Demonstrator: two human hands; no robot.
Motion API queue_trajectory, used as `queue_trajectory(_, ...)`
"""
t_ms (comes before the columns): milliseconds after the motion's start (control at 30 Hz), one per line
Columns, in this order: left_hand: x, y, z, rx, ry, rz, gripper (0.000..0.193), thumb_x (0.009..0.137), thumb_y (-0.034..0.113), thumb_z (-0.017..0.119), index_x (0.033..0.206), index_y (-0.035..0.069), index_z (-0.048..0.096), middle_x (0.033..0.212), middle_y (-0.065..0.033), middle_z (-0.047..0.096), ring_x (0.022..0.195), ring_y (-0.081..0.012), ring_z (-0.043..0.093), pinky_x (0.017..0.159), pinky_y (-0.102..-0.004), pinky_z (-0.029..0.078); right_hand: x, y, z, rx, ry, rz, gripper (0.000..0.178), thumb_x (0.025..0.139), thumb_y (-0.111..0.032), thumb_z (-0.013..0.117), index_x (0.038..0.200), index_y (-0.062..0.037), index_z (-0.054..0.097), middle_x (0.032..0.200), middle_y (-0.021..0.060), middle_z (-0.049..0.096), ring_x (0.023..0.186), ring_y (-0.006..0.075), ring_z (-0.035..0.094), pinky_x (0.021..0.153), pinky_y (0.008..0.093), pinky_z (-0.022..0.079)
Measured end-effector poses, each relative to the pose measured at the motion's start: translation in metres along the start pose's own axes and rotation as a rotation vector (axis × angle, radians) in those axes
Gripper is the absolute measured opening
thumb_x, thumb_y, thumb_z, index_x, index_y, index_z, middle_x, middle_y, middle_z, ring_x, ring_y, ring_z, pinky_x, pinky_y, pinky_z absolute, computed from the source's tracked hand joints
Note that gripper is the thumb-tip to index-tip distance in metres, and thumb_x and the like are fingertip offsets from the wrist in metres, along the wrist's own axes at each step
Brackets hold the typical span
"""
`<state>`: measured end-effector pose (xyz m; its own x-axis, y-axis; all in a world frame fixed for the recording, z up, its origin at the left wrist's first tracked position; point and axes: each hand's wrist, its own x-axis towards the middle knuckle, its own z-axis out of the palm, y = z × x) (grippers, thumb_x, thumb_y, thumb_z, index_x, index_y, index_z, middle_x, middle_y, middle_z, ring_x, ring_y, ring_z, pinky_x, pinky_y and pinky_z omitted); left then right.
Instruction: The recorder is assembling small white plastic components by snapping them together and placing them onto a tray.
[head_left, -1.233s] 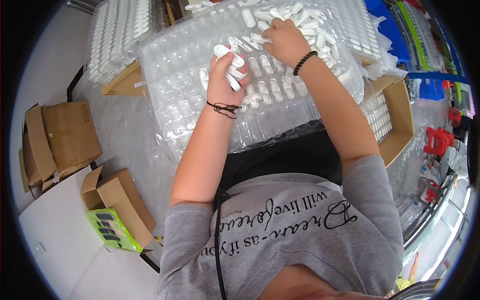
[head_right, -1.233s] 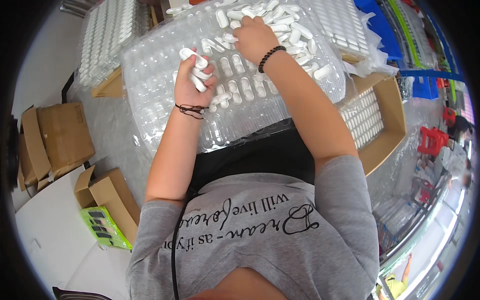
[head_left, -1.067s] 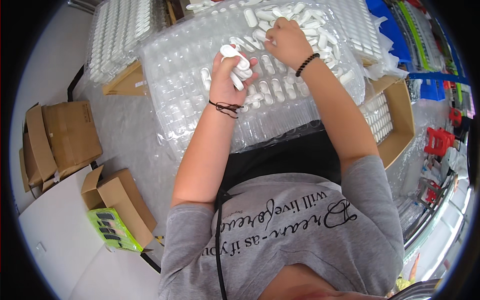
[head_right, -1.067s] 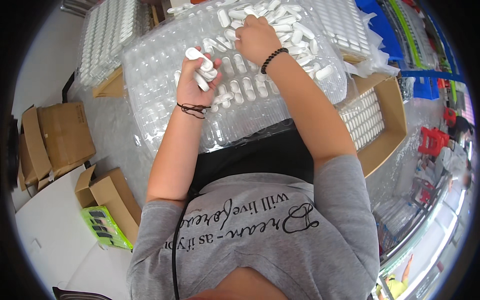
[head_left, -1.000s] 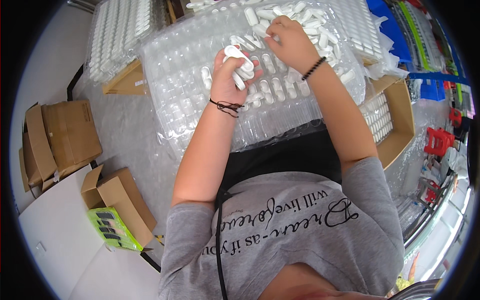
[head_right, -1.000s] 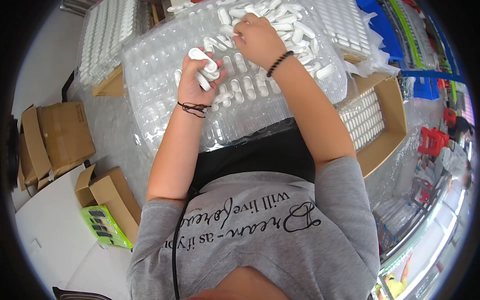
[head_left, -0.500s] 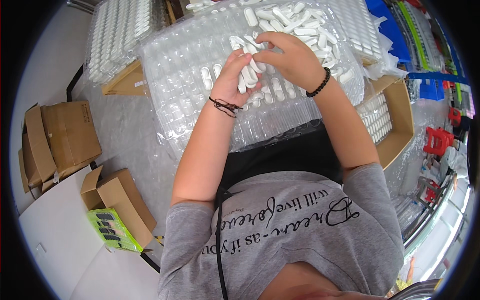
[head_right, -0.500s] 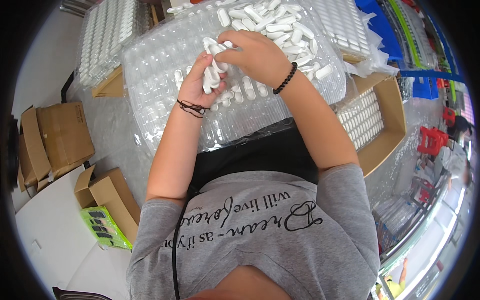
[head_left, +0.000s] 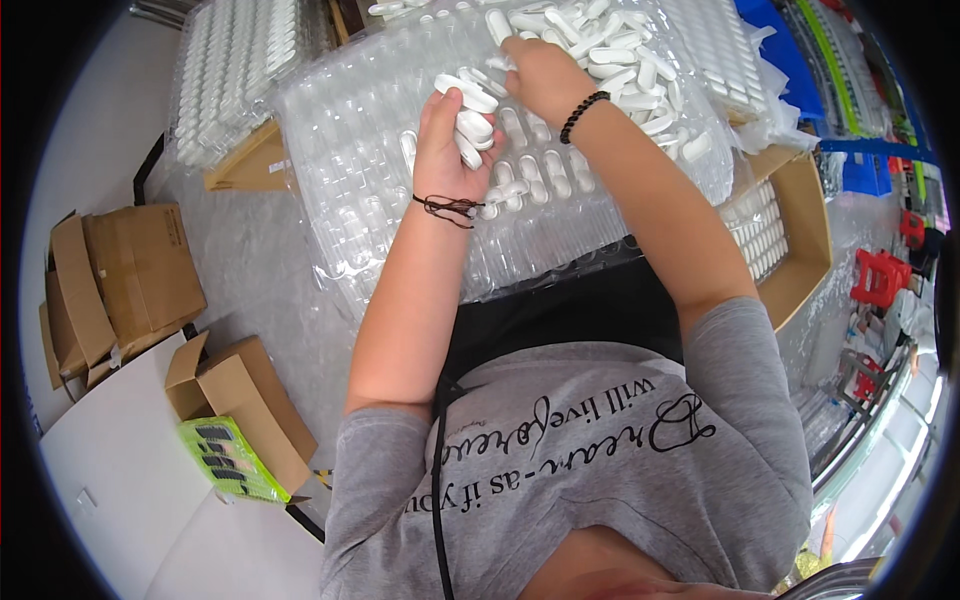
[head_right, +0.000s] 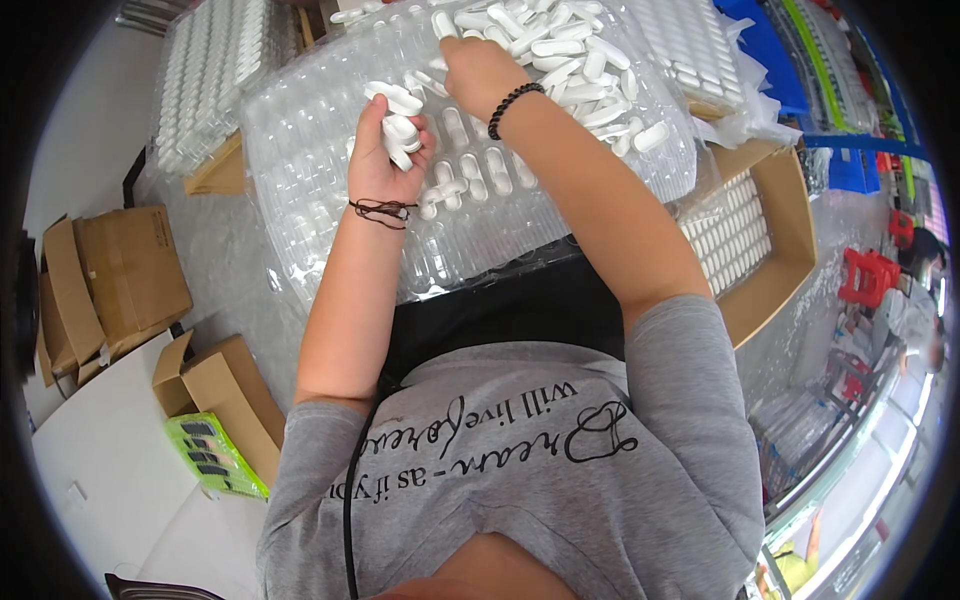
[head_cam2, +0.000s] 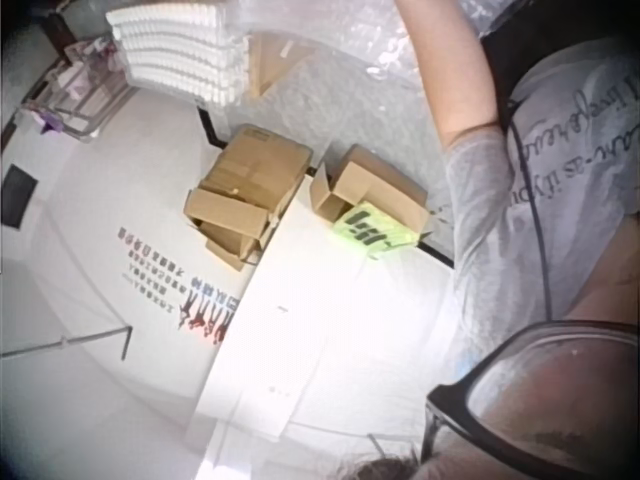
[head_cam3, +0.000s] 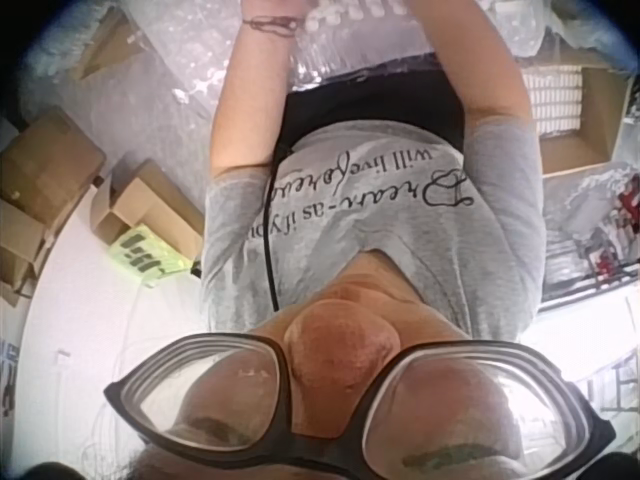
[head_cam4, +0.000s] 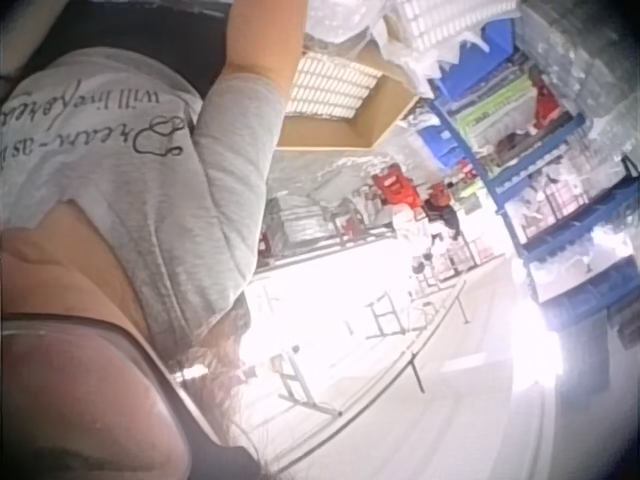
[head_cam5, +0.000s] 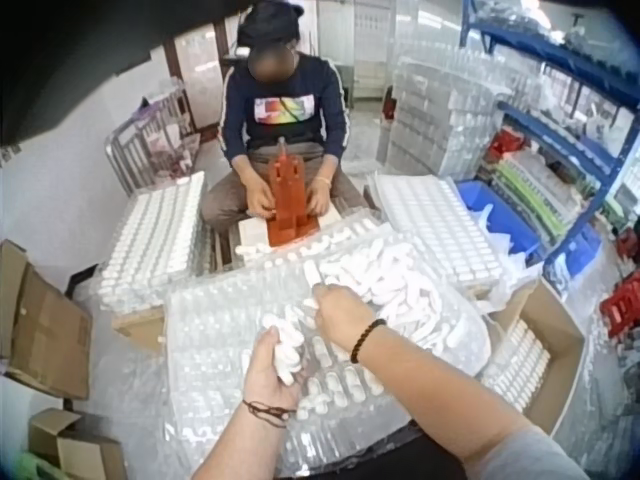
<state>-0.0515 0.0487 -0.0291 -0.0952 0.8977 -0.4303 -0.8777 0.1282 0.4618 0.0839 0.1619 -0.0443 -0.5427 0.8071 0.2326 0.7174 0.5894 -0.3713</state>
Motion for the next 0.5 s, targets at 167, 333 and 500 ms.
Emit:
queue_trajectory(167, -0.004, -0.001, 0.008, 0.123, 0.036, 0.05, 0.027, 0.09, 0.027, 0.064, 0.108, 0.01, 0.053, 0.09, -0.0051, 0.062, 0.073, -0.0163, 0.06, 0.058, -0.029, 0.051, -0.02, -0.011, -0.037, 0.904, -0.125, 0.238, 0.023, 0.086, -0.008, 0.063, 0.108, -0.0035, 0.06, 0.086, 0.004, 0.064, 0.076, 0.0132, 0.062, 0.069, 0.0269, 0.05)
queue_trajectory(333, -0.005, -0.006, 0.007, 0.306, -0.064, 0.034, 0.037, 0.091, 0.025, 0.063, 0.122, 0.013, 0.047, 0.096, -0.0066, 0.063, 0.076, -0.0166, 0.062, 0.06, -0.032, 0.052, -0.048, -0.035, -0.06, 1.219, -0.093, 0.286, 0.024, 0.09, -0.005, 0.059, 0.115, -0.002, 0.061, 0.085, -0.0014, 0.062, 0.077, 0.0053, 0.057, 0.07, 0.021, 0.048)
queue_trajectory(500, -0.005, -0.008, 0.002, 0.253, -0.126, -0.022, 0.043, 0.089, 0.016, 0.067, 0.126, 0.012, 0.044, 0.094, -0.011, 0.065, 0.072, -0.0193, 0.065, 0.057, -0.0362, 0.054, -0.061, -0.037, -0.067, 1.029, -0.05, 0.248, 0.021, 0.09, -0.005, 0.06, 0.109, -0.0004, 0.066, 0.097, 0.003, 0.065, 0.078, 0.0086, 0.062, 0.072, 0.0223, 0.052)
